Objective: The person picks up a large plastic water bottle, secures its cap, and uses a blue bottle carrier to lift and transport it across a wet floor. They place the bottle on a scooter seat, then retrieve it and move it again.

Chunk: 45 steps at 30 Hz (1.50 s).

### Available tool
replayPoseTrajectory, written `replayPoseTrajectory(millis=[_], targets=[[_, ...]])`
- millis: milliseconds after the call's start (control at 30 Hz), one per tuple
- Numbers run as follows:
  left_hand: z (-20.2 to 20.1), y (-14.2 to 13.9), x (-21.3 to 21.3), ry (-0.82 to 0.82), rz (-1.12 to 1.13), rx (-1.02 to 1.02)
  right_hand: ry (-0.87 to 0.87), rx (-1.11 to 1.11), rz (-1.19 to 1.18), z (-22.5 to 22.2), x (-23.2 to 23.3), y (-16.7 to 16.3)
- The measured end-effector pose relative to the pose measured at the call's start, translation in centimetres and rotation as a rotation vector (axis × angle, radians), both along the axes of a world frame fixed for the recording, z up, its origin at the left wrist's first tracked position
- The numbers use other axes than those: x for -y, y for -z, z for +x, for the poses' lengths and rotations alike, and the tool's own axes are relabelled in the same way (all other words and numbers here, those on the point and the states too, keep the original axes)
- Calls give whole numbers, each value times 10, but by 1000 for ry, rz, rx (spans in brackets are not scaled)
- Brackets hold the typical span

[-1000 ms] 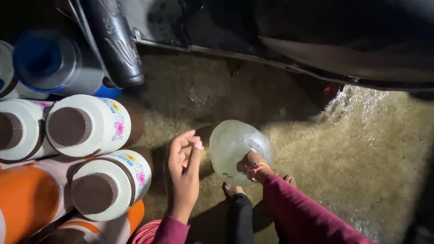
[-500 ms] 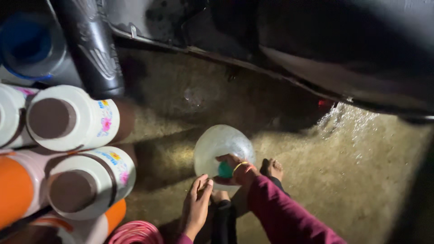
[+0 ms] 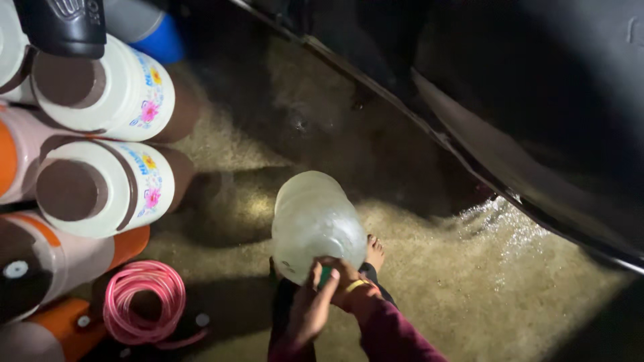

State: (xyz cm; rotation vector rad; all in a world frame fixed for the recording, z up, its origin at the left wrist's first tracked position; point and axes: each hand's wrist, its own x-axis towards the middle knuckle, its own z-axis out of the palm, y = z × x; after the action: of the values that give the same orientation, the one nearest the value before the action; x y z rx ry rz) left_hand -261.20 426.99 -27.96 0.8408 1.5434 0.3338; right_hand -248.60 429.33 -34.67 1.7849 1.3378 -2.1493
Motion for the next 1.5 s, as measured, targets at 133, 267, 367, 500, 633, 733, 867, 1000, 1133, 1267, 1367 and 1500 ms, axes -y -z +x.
replayPoseTrajectory(millis=[133, 267, 367, 500, 633, 733, 867, 1000, 1133, 1267, 1367, 1500], targets=[[47, 7, 49, 95, 321, 81, -45, 73, -72, 37, 15, -3], [88, 39, 73, -321, -85, 318, -88, 140, -100, 68, 26, 6], [93, 53, 85, -439, -218, 532, -135, 192, -126, 88, 39, 16], [72, 53, 94, -404, -178, 604, -172, 255, -147, 107, 51, 36], [37, 45, 87, -281, -283, 379, -193, 279, -131, 98, 51, 50], [12, 35, 78, -451, -262, 451, -208, 265, -81, 71, 37, 58], [-16, 35, 73, -365, -206, 257, -224, 246, -31, 36, 13, 61], [-35, 73, 74, -470, -201, 305, -249, 251, -2, 21, -9, 65], [-68, 126, 74, -594, 19, 557, -310, 281, 12, 13, -26, 79], [-113, 147, 80, -386, -183, 137, -368, 320, 11, 15, -35, 86], [-122, 142, 70, -429, -206, 80, -401, 343, 7, 12, -49, 82], [-104, 122, 42, -399, -213, 64, -435, 350, 22, 3, -83, 65]])
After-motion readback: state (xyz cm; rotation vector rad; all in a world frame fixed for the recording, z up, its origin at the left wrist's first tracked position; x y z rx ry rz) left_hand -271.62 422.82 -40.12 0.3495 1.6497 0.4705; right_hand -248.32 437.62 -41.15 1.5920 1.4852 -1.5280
